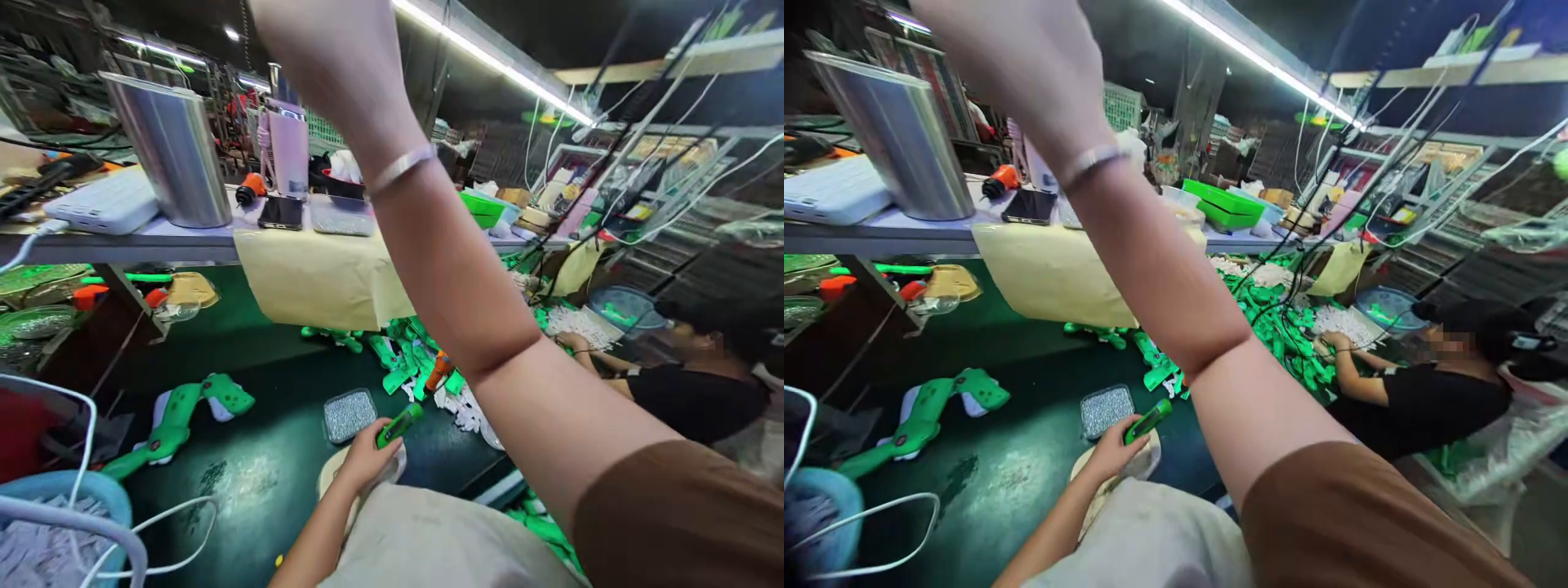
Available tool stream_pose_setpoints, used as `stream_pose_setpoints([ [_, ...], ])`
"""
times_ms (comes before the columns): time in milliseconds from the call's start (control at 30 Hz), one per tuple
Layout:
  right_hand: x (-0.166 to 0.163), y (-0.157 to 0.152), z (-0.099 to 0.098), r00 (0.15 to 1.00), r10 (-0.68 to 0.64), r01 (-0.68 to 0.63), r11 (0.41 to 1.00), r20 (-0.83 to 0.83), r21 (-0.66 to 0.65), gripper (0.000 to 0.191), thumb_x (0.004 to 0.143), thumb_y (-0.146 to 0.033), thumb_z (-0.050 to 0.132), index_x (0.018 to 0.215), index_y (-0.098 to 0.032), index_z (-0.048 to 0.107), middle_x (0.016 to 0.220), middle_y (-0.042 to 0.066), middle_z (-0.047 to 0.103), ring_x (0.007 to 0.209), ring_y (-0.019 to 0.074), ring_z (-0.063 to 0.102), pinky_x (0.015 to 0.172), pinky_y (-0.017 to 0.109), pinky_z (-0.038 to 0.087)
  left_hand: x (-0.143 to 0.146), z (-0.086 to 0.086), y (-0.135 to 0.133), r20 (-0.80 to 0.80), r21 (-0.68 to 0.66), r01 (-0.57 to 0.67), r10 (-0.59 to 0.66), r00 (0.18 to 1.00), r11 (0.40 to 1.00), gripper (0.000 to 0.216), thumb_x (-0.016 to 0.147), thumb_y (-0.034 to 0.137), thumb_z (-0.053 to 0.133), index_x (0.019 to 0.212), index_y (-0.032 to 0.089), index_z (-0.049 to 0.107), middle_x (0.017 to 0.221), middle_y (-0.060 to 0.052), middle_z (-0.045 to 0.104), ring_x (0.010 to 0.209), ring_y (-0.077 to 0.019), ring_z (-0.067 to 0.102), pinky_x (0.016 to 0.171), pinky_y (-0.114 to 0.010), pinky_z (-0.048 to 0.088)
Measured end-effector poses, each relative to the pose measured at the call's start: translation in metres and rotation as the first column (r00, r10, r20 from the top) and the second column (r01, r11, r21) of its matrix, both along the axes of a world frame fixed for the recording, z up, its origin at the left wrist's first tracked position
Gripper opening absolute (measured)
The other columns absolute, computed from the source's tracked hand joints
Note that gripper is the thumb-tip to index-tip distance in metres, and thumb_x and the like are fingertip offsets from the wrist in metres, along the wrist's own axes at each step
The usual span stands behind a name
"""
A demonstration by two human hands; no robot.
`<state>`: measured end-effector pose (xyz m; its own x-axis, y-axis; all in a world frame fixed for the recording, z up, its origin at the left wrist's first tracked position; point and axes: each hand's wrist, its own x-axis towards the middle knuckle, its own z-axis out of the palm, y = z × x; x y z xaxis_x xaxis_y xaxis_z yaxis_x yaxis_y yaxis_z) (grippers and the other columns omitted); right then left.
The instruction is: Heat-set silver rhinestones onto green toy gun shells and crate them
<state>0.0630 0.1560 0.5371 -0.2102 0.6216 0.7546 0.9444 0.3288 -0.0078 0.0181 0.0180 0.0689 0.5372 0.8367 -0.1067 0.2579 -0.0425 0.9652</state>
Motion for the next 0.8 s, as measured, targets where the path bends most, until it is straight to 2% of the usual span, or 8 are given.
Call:
stream_pose_setpoints([
  [100,0.038,-0.082,-0.056,0.983,0.158,-0.162,0.986,-0.09,-0.04,0.026,0.094,-0.028,0.054,0.095,-0.006,0.068,0.091,-0.002,0.068,0.089,0.0082,0.064,0.083,0.019,0.042,-0.008,0.011,-0.006,-0.009,0.004,-0.017,0.017,1.0,1.0,0.041,0.076,0.045,0.062,0.105,0.017,0.07,0.103,-0.009,0.075,0.1,-0.0291,0.067,0.092,-0.039,0.05],
  [167,0.078,-0.134,-0.102,0.952,0.247,-0.294,0.9,-0.178,-0.322,0.014,0.088,-0.024,0.065,0.088,-0.011,0.071,0.086,0.0,0.072,0.081,0.0107,0.066,0.08,0.023,0.046,-0.015,0.017,-0.013,-0.003,0.007,-0.026,0.026,1.0,1.0,0.04,0.077,0.047,0.061,0.102,0.018,0.07,0.1,-0.008,0.074,0.096,-0.028,0.067,0.089,-0.039,0.051],
  [233,0.12,-0.174,-0.16,0.932,0.192,-0.356,0.652,-0.309,-0.669,0.017,0.086,-0.027,0.067,0.074,-0.014,0.071,0.071,-0.001,0.071,0.068,0.0112,0.063,0.069,0.024,0.045,-0.018,0.023,-0.022,0.017,-0.005,-0.036,0.036,0.999,0.999,0.04,0.074,0.048,0.066,0.101,0.019,0.07,0.099,-0.007,0.074,0.094,-0.0273,0.066,0.086,-0.038,0.052],
  [333,0.157,-0.213,-0.262,0.901,-0.233,-0.319,0.214,-0.365,-0.923,0.035,0.084,-0.038,0.067,0.056,-0.016,0.064,0.047,-0.001,0.057,0.046,0.0111,0.05,0.052,0.026,0.038,-0.012,0.032,-0.035,0.063,-0.052,-0.044,0.048,0.997,0.998,0.04,0.071,0.045,0.071,0.102,0.021,0.068,0.101,-0.007,0.072,0.093,-0.0264,0.065,0.084,-0.036,0.052],
  [467,0.148,-0.234,-0.371,0.387,-0.551,-0.579,0.479,-0.739,-0.661,0.054,0.059,-0.056,0.084,0.095,-0.018,0.068,0.056,-0.006,0.059,0.049,0.0111,0.05,0.05,0.023,0.037,0.016,0.042,-0.05,0.08,-0.008,0.001,0.0,0.997,1.0,0.034,0.074,0.044,0.069,0.097,0.021,0.061,0.093,-0.003,0.066,0.09,-0.0231,0.06,0.084,-0.033,0.049],
  [567,0.141,-0.243,-0.397,0.017,-0.571,-0.553,0.678,-0.821,-0.483,0.065,0.056,-0.073,0.076,0.089,-0.019,0.061,0.048,-0.008,0.049,0.042,0.0094,0.043,0.042,0.023,0.033,0.036,0.044,-0.057,0.078,0.012,0.126,-0.127,0.989,0.992,0.032,0.076,0.047,0.068,0.092,0.021,0.055,0.08,0.001,0.06,0.079,-0.0186,0.056,0.075,-0.029,0.047],
  [700,0.173,-0.269,-0.384,0.011,-0.518,-0.537,0.719,-0.855,-0.442,0.054,0.061,-0.066,0.077,0.078,-0.021,0.053,0.046,-0.007,0.052,0.038,0.0107,0.049,0.039,0.021,0.032,0.059,0.045,-0.046,0.074,-0.005,0.234,-0.233,0.97,0.972,0.039,0.076,0.052,0.071,0.093,0.021,0.055,0.081,-0.001,0.062,0.076,-0.0191,0.059,0.072,-0.031,0.048],
  [800,0.211,-0.295,-0.373,0.008,-0.541,-0.484,0.734,-0.841,-0.476,0.047,0.064,-0.06,0.076,0.074,-0.023,0.05,0.042,-0.009,0.048,0.034,0.0109,0.048,0.038,0.021,0.033,0.083,0.056,-0.016,0.064,0.163,-0.209,0.201,0.978,0.964,0.052,0.067,0.048,0.077,0.105,0.019,0.057,0.104,-0.011,0.065,0.102,-0.0311,0.063,0.089,-0.044,0.05],
])
